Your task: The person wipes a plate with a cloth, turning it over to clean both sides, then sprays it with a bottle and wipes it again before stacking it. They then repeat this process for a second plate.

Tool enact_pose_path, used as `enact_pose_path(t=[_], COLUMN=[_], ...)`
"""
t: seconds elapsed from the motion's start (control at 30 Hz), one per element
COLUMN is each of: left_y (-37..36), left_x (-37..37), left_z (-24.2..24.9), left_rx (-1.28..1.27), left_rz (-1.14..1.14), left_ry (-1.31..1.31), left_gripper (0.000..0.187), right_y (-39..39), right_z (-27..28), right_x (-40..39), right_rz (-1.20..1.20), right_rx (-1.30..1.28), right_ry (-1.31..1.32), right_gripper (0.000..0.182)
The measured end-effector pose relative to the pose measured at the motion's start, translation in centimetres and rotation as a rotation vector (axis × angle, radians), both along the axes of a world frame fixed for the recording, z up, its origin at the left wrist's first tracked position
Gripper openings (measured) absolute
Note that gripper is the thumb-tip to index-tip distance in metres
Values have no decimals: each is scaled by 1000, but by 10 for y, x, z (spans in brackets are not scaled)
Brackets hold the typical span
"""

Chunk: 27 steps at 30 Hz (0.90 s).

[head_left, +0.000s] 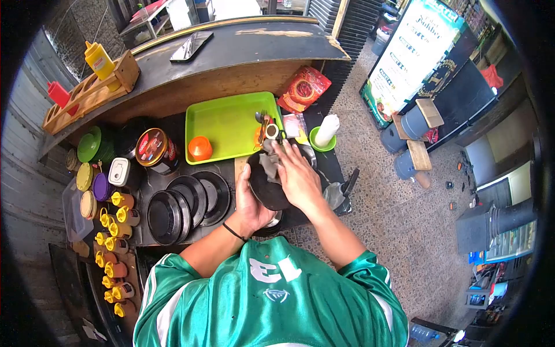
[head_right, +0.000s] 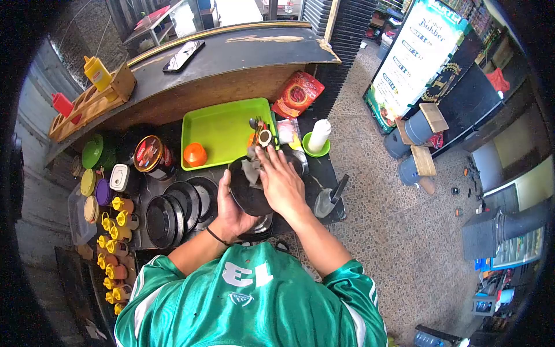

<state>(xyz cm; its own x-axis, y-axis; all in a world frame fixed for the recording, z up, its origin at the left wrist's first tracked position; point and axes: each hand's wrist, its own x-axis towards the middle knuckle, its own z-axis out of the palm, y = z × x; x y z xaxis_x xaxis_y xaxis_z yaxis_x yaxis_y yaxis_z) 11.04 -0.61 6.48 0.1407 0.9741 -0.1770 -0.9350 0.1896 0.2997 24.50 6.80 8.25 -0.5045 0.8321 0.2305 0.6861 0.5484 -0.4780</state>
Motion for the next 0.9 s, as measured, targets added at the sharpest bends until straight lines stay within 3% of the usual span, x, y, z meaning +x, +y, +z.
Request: enact_pose_path(t=[0.07, 0.1, 0.17, 0.2, 0.27, 0.3, 0.37, 0.4, 0.5, 0.63, 0.67, 0.7, 0.77, 0.83, 0.9], left_y=[6, 8, 14, 14, 11, 9, 17, 18, 16, 15, 15, 5, 10, 8, 12], left_x=[-7, -12, -26, -32, -25, -22, -24, -22, -7, 9, 1, 9, 1, 1, 1], left_z=[2, 2, 2, 1, 6, 10, -5, -5, -8, -11, -15, 49, 25, 19, 24], left_rx=[6, -8, 39, -40, -121, -205, -182, -140, -20, 151, 96, -240, 64, 56, 54], left_rz=[95, 121, 94, 37, 55, 71, 56, 71, 108, 172, 56, 165, 78, 108, 140], left_ry=[-25, -1, -20, -106, -32, 42, 112, 112, 100, 76, -27, -44, -20, 27, 74], left_gripper=[77, 83, 91, 96, 98, 101, 103, 101, 95, 88, 81, 81, 75, 76, 78], right_y=[-4, -10, -32, -38, -47, -49, -48, -40, -17, 2, 6, 10, 14, 14, 21], right_z=[-14, -12, -6, -5, -5, -2, 6, 8, 22, 20, 16, 13, 9, 9, 1], right_x=[8, 9, 9, 9, 4, 0, -6, -8, -18, -29, -30, -32, -34, -33, -31], right_rz=[76, 146, 226, 269, 365, 365, 585, 621, 495, 378, 344, 343, 191, 29, -84], right_rx=[71, 142, 12, -12, -143, -145, -183, -118, 156, 143, 154, 156, 118, 146, 88], right_ry=[64, 129, 215, 263, 417, 419, 445, 340, 121, -36, 37, 41, 105, -21, 41], right_gripper=[57, 54, 48, 48, 53, 53, 58, 63, 76, 83, 79, 79, 71, 60, 61])
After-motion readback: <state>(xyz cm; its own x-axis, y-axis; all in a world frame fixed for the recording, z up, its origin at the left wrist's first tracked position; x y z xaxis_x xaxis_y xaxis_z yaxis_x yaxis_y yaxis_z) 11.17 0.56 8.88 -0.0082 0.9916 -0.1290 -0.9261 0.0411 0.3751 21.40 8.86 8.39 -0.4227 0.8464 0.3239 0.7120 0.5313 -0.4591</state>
